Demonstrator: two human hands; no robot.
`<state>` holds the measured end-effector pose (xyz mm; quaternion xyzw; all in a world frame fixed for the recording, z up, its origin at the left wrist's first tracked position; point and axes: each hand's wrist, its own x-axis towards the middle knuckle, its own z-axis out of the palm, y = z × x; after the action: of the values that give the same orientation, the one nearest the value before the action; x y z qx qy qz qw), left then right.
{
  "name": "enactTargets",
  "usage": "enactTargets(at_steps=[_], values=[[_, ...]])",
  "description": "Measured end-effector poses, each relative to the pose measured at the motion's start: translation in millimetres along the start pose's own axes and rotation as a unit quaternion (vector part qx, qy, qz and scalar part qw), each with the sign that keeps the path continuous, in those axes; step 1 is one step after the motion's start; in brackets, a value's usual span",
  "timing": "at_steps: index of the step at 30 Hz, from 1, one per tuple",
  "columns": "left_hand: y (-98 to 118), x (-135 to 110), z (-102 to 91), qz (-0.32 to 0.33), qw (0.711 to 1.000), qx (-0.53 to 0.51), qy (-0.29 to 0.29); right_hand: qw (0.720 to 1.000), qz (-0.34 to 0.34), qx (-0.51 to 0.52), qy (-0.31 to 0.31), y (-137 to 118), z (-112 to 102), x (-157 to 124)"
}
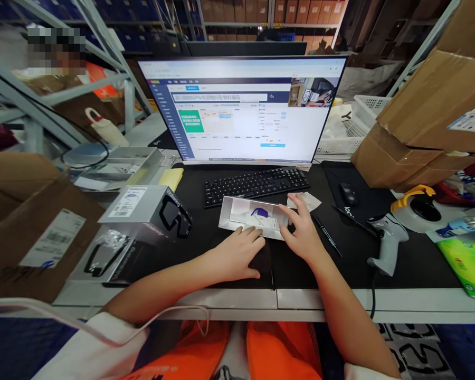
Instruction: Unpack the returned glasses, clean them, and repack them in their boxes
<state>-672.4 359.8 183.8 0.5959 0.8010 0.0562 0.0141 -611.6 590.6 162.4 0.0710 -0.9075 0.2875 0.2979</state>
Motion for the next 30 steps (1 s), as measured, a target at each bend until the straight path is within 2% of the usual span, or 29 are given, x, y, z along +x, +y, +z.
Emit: enactTargets(at_steps=[2, 3, 5, 6, 8, 9, 11, 13, 15, 21, 30], values=[[0, 2, 2.1, -0.006, 1.0, -0.012, -0.006, 0.998, -0.033, -0.03, 0.036, -17, 1, 5], [-1, 2, 2.5, -0.006, 1.0, -0.015, -0.007, 0.998, -0.047, -0.03, 0.012, -26, 3, 10], [-1, 3, 3.1, -0.002, 1.0, -0.016, -0.009, 0.991, -0.058, -0.034, -0.113, -44, 8, 25], [-1, 3, 3.4, 0.002, 1.0, -0.014, -0.008, 0.978, -0.053, -0.049, -0.194, -50, 13, 35], [0, 2, 3.9, 0.008, 1.0, -0.011, -0.003, 0.934, -0.032, -0.124, -0.333, -58, 25, 58], [0, 2, 4.1, 0.007, 1.0, -0.011, 0.0, 0.908, -0.029, -0.178, -0.379, -58, 33, 68], [1, 0, 4.1, 0.002, 1.0, -0.015, 0.003, 0.862, -0.043, -0.273, -0.425, -57, 47, 84], [2, -1, 3.6, -0.002, 1.0, -0.014, 0.003, 0.833, -0.062, -0.334, -0.436, -54, 58, 92], [3, -1, 2.6, -0.002, 1.0, -0.009, 0.004, 0.819, -0.067, -0.361, -0.441, -53, 63, 94], [5, -1, -2.3, -0.009, 1.0, -0.017, -0.018, 0.783, -0.063, -0.415, -0.458, -57, 57, 86], [4, 2, 2.6, -0.008, 0.999, -0.032, -0.013, 0.772, -0.041, -0.456, -0.441, -66, 38, 68]])
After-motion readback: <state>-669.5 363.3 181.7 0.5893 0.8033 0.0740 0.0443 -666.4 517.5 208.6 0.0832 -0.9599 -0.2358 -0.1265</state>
